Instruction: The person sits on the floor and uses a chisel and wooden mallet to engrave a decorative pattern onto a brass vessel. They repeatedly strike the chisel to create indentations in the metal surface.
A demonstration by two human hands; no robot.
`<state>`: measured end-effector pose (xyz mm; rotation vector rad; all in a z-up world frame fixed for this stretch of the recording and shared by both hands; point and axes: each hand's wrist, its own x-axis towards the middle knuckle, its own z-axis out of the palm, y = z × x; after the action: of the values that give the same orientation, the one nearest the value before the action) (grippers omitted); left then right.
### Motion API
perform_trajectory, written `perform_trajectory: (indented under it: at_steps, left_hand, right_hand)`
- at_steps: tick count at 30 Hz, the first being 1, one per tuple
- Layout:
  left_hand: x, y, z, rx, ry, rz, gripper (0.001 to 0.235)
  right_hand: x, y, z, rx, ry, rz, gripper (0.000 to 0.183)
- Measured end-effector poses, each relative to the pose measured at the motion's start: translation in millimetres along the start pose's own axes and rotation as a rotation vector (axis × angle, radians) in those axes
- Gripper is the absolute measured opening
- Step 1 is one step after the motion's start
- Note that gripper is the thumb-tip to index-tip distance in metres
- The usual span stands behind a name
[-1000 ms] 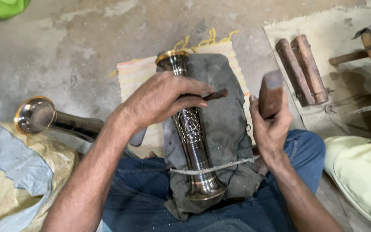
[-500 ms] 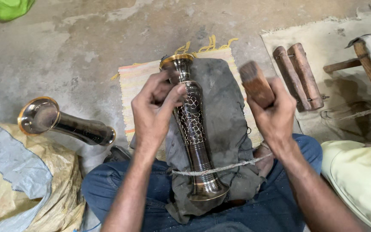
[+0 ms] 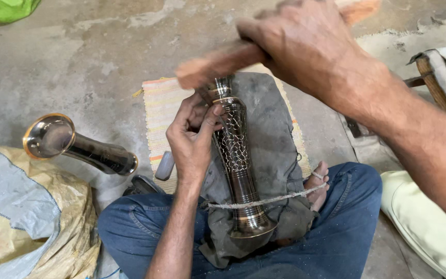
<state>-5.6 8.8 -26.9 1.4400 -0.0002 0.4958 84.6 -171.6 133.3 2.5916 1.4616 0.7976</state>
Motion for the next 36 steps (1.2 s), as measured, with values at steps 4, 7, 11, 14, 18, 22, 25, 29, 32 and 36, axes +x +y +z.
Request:
perform_trajectory:
  at_steps: [4, 7, 11, 14, 18, 22, 25, 29, 32, 36]
  left_hand:
    - [-6.0, -1.4, 6.0, -0.018, 0.093, 0.006, 0.039]
    - [-13.0, -2.2, 9.7, -0.037, 0.142, -0.012, 0.036]
    - [-19.8, -1.3, 16.1, -0.051, 0.211, 0.049, 0.037]
    - [-25.3, -5.8, 20.3, -0.072, 0.272, 0.06, 0.032]
    - [-29.3, -9.7, 24.4, -0.057, 0.346, 0.045, 0.027]
    - [-37.0, -11.3, 31.6, 0.0, 0.338, 0.103, 0.025]
    - [-37.8, -11.5, 32.0, 0.076, 0.319, 0.124, 0.025]
    - [-36.0, -9.1, 31.6, 0.07, 0.303, 0.119, 0.028]
    - [-37.1, -10.3, 31.5, 0.145, 0.317, 0.121, 0.024]
    - [-35.8, -11.0, 33.1, 0.125, 0.303, 0.158, 0.022]
  right_hand:
    - [19.7, -2.8, -5.7, 0.02, -0.076, -0.043, 0.012]
    - [24.1, -5.2, -6.8, -0.035, -0.196, -0.057, 0.005]
    - [32.2, -10.0, -13.3, -0.016, -0.099, -0.139, 0.01]
    - [26.6, -17.5, -17.3, 0.017, -0.061, -0.155, 0.011]
    - [20.1, -25.6, -19.1, -0.254, 0.015, -0.206, 0.024]
    - [18.2, -23.8, -18.7, -0.166, -0.095, -0.14, 0.016]
    - [13.6, -24.3, -19.5, -0.191, 0.034, -0.184, 0.025]
    - [7.2, -21.2, -26.8, -0.218, 0.033, -0.168, 0.018]
    - [7.5, -15.4, -27.0, -0.041, -0.036, -0.118, 0.018]
    - [-6.3, -16.1, -32.0, -0.199, 0.107, -0.167, 0.021]
